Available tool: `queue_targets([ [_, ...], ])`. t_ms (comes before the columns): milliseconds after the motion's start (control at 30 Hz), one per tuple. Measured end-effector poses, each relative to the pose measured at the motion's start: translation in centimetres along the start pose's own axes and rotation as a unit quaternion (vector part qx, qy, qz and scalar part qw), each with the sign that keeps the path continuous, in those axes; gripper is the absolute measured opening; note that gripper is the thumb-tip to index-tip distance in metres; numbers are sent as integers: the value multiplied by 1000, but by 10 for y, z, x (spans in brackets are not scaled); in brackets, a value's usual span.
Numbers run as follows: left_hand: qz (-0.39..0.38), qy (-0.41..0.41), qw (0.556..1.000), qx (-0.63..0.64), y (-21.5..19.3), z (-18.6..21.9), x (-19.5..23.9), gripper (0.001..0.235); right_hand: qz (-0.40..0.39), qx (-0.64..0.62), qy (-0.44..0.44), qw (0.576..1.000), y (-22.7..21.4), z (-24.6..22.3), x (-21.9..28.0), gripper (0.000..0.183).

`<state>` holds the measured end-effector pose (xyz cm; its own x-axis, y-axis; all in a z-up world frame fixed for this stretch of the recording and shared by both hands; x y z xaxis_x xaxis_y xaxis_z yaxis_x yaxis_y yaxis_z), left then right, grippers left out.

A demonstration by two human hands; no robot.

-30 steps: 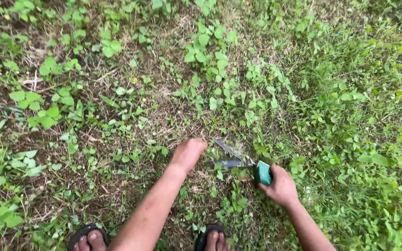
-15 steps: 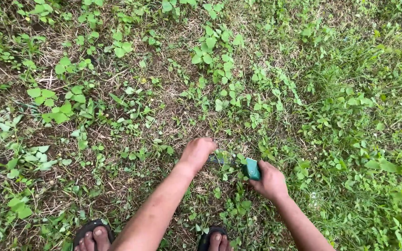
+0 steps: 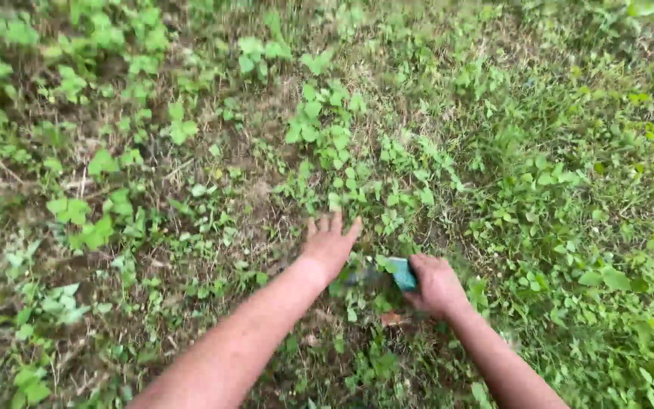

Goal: Trimming small weeds and plants from the ground using garden shears

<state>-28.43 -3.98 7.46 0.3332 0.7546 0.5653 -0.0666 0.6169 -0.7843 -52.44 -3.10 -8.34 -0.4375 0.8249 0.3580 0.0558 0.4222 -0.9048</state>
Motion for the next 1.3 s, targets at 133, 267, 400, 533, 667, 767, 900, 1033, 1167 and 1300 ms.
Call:
queue_targets([
  [133,-50,36,954,-294,-4,-16,-20,14,-90,-9,32,995,-43,24,17,77],
  [267,-55,21,938,-341,-40,-17,2,39,-56,103,35,993,-67,66,25,65],
  [400,-66,-16,962,-263,39,-94,-50,43,-98,70,102,987,-86,77,18,66],
  [533,-71,15,955,-287,93,-157,-81,33,-46,76,61,994,-78,84,-14,69],
  [667,-47,41,939,-339,18,-118,-42,51,-55,39,133,989,-50,78,-16,64],
  [767,15,16,955,-296,-29,-112,-46,90,-56,23,174,983,-38,62,-28,61],
  [900,61,39,989,-131,-41,-116,-69,98,-67,-57,240,967,-34,23,-33,52],
  [1033,78,58,992,-75,12,-146,-131,23,-21,-76,234,969,-6,-3,-41,41],
  [1167,-15,-96,908,407,-9,-171,-103,28,-24,-82,240,967,6,-31,-68,50],
  [1300,-32,-106,869,482,-14,-183,-96,23,-16,-81,229,970,8,-61,-99,58],
])
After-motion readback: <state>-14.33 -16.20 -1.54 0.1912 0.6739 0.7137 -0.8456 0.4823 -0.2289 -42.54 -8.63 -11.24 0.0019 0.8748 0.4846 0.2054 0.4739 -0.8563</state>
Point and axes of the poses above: each hand's wrist, its own x-axis away from the middle knuckle, its own y-axis out of the palm, z = x × y, the point moved 6 cm from there along -x, towards the middle knuckle, and after that the axes turned 9 degrees about -x, right-handed, at the moved point
